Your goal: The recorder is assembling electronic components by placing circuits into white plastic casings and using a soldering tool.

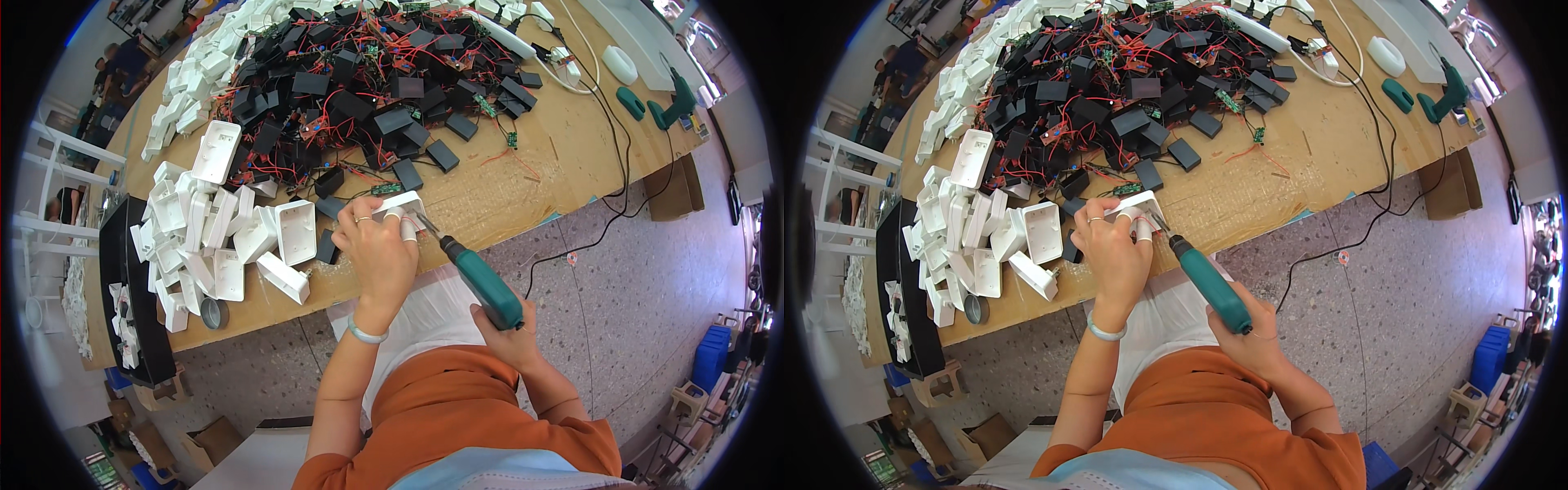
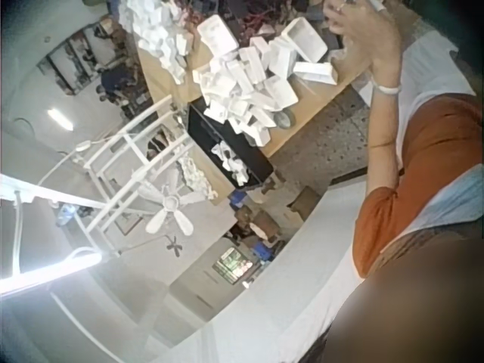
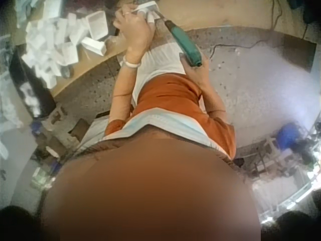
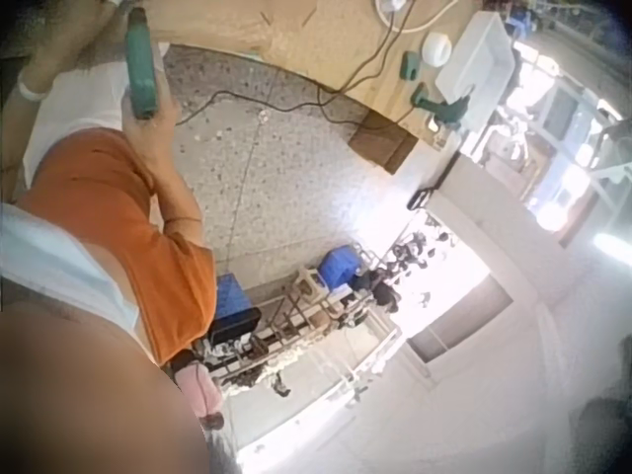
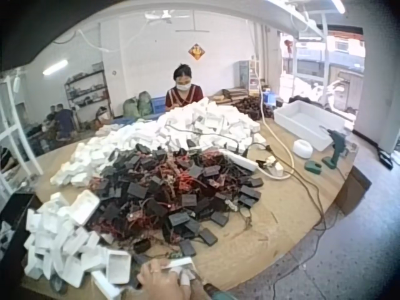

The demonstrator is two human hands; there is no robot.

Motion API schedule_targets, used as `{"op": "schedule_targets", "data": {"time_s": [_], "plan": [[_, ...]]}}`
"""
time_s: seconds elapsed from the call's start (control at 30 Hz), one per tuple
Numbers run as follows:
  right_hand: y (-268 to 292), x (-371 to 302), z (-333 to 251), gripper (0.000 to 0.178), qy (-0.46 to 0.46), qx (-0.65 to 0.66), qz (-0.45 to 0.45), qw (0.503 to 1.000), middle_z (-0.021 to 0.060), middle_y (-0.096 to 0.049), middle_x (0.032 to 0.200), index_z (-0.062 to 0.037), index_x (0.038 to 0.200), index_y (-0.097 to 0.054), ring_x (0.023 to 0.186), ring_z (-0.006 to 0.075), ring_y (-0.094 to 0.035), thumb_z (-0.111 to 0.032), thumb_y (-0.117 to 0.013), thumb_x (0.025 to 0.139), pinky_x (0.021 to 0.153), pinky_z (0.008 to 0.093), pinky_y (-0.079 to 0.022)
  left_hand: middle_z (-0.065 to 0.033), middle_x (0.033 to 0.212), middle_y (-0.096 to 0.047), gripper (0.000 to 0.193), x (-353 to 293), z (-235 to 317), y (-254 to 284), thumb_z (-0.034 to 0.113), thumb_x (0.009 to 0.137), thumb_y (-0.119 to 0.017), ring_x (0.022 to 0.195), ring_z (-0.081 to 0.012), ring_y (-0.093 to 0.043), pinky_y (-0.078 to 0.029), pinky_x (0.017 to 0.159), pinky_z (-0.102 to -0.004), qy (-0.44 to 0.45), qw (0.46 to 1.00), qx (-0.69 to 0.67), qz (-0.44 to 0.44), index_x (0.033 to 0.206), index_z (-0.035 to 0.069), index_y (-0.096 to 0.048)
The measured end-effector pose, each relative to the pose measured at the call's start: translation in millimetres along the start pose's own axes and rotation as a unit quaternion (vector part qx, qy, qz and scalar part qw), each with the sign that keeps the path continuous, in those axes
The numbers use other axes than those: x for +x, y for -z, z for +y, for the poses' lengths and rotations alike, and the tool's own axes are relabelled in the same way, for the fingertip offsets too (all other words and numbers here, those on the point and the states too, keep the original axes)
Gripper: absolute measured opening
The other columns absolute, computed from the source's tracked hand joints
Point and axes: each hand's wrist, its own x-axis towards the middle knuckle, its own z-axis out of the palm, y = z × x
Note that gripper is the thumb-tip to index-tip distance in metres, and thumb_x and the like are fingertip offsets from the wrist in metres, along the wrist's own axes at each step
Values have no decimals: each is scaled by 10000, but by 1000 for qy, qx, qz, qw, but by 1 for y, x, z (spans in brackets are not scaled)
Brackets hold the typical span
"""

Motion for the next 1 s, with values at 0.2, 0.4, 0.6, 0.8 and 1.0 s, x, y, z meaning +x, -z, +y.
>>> {"op": "schedule_targets", "data": {"time_s": [0.2, 0.4, 0.6, 0.8, 1.0], "plan": [[15, -21, 18, 122, -38, 50, 59, 996, 8, -583, 605, -24, 905, -655, 497, 74, -521, -41, -759, 844, 499, 235, -403, -151, 1139, -567, 125, 2, 1, 1, 108, 714, -730, 1129, -340, -461, -323, 893, -480, 2, 1000, -15, -16, 773, -2, -730], [26, -28, 30, 386, -80, 50, 69, 993, -68, -523, 724, -55, 1273, -637, 572, 18, -467, 43, -655, 900, 514, 205, -373, -145, 1140, -567, 123, 2, 2, 1, 74, 663, -712, 1124, -330, -464, -316, 886, -469, -5, 1000, 0, -11, 759, -3, -726], [24, -26, 18, 177, -114, 51, 81, 989, 17, -563, 566, -39, 749, -651, 485, 121, -516, -115, -771, 855, 517, 279, -429, -144, 1143, -567, 142, 1, 4, 1, 64, 646, -704, 1124, -327, -465, -313, 894, -468, -9, 1000, 7, -11, 769, -2, -731], [24, -25, 16, 158, -87, 20, 28, 996, 29, -534, 565, -41, 756, -644, 461, 132, -500, -95, -761, 848, 496, 278, -416, -142, 1149, -569, 137, 0, 3, 0, 61, 659, -707, 1125, -328, -467, -311, 899, -472, -9, 1000, 6, -10, 779, -1, -732], [17, -20, 10, 116, -74, 43, 14, 996, 39, -553, 636, -21, 914, -645, 521, 88, -502, -33, -733, 841, 538, 265, -439, -137, 1154, -572, 141, -1, 2, 1, 68, 682, -714, 1128, -327, -469, -310, 895, -469, -1, 1000, -2, -6, 806, 7, -739]]}}
